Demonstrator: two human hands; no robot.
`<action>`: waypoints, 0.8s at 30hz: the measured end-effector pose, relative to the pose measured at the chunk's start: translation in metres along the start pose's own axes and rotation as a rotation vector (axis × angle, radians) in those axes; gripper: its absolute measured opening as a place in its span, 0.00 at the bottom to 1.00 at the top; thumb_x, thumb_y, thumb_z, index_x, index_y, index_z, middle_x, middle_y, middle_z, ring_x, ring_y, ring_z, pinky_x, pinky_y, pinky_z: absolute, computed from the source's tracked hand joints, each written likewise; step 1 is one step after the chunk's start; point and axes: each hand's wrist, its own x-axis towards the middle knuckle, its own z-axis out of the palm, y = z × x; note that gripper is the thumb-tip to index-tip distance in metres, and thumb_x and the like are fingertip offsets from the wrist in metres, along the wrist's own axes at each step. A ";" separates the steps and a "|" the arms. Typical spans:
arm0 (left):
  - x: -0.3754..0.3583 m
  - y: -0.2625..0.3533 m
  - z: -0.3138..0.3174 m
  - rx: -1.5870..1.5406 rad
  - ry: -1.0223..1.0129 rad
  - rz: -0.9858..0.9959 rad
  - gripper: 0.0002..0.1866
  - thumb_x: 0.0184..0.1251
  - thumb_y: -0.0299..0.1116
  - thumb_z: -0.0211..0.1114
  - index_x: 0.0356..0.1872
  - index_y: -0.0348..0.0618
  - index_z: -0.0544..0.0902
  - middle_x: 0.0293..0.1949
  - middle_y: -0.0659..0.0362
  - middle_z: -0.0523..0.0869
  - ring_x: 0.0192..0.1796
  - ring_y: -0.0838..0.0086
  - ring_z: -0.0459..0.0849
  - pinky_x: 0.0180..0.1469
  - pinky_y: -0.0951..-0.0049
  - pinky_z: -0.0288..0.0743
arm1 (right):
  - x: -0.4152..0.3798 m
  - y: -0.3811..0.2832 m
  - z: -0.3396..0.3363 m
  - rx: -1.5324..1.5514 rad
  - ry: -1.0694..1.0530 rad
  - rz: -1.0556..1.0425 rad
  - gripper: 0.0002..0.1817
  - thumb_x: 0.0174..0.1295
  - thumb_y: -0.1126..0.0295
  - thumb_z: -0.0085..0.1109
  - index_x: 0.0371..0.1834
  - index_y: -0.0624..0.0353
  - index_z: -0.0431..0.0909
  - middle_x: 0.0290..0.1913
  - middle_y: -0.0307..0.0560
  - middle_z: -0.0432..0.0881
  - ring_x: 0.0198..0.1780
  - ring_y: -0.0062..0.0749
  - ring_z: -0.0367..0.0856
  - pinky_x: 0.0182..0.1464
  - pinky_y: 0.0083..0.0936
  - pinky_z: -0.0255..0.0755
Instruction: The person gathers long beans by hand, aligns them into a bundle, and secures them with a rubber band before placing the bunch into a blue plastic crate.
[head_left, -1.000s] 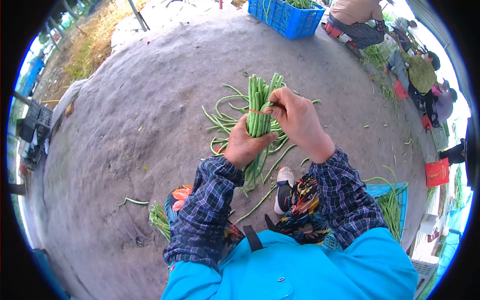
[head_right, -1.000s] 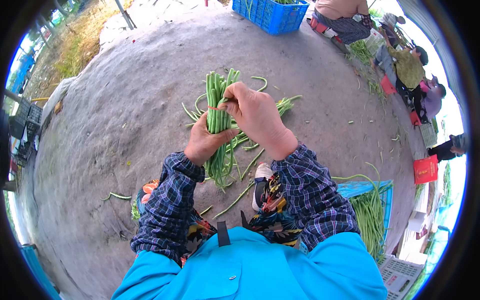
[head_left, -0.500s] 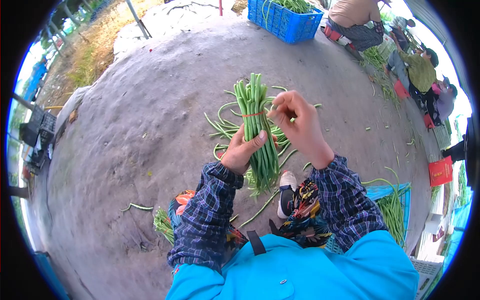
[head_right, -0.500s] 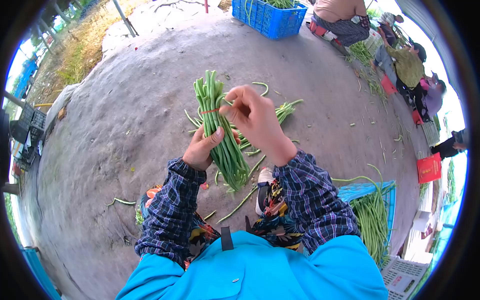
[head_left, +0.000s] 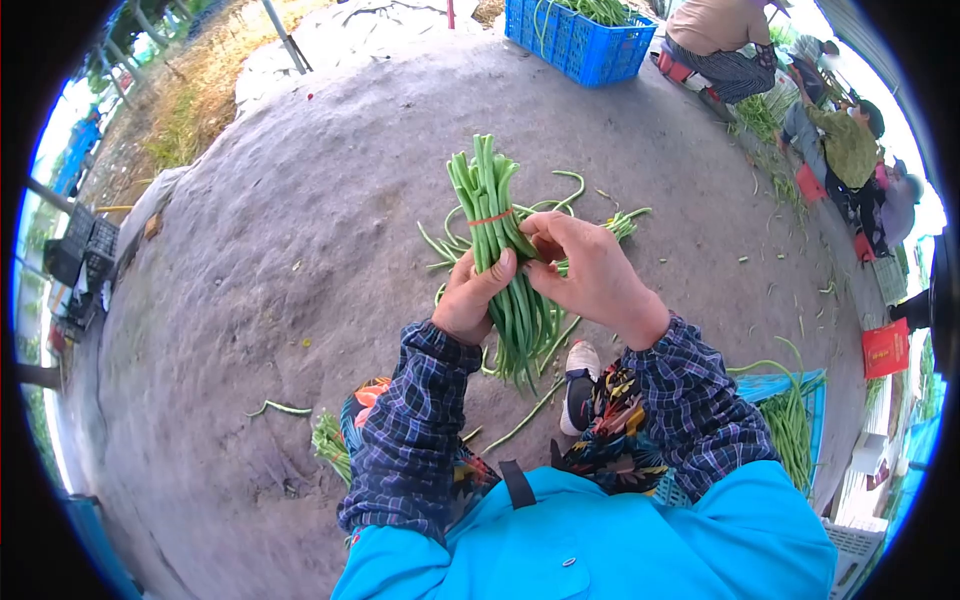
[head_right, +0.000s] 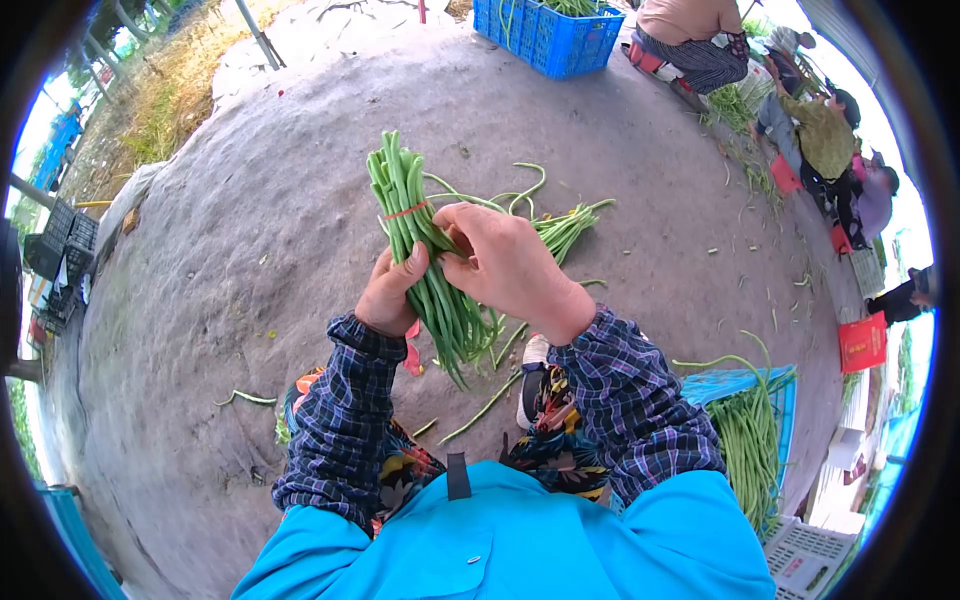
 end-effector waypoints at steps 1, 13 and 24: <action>0.000 -0.001 -0.001 0.005 0.017 0.002 0.26 0.67 0.45 0.59 0.58 0.37 0.69 0.50 0.55 0.78 0.51 0.70 0.79 0.53 0.68 0.75 | 0.000 0.001 0.002 0.002 0.000 0.001 0.13 0.49 0.76 0.60 0.39 0.62 0.74 0.29 0.45 0.77 0.29 0.36 0.79 0.32 0.28 0.74; 0.006 -0.003 -0.003 -0.073 0.219 -0.023 0.18 0.71 0.39 0.55 0.57 0.42 0.69 0.45 0.59 0.79 0.45 0.73 0.80 0.45 0.72 0.76 | 0.000 -0.002 0.019 0.051 0.066 0.126 0.14 0.50 0.75 0.62 0.40 0.63 0.73 0.33 0.53 0.79 0.35 0.45 0.80 0.37 0.34 0.74; -0.005 0.001 0.003 -0.026 0.295 -0.006 0.19 0.71 0.35 0.56 0.59 0.44 0.67 0.49 0.59 0.77 0.48 0.75 0.77 0.49 0.72 0.74 | 0.004 0.012 0.025 0.188 0.053 0.178 0.17 0.51 0.76 0.63 0.44 0.63 0.74 0.27 0.48 0.81 0.28 0.33 0.82 0.33 0.24 0.74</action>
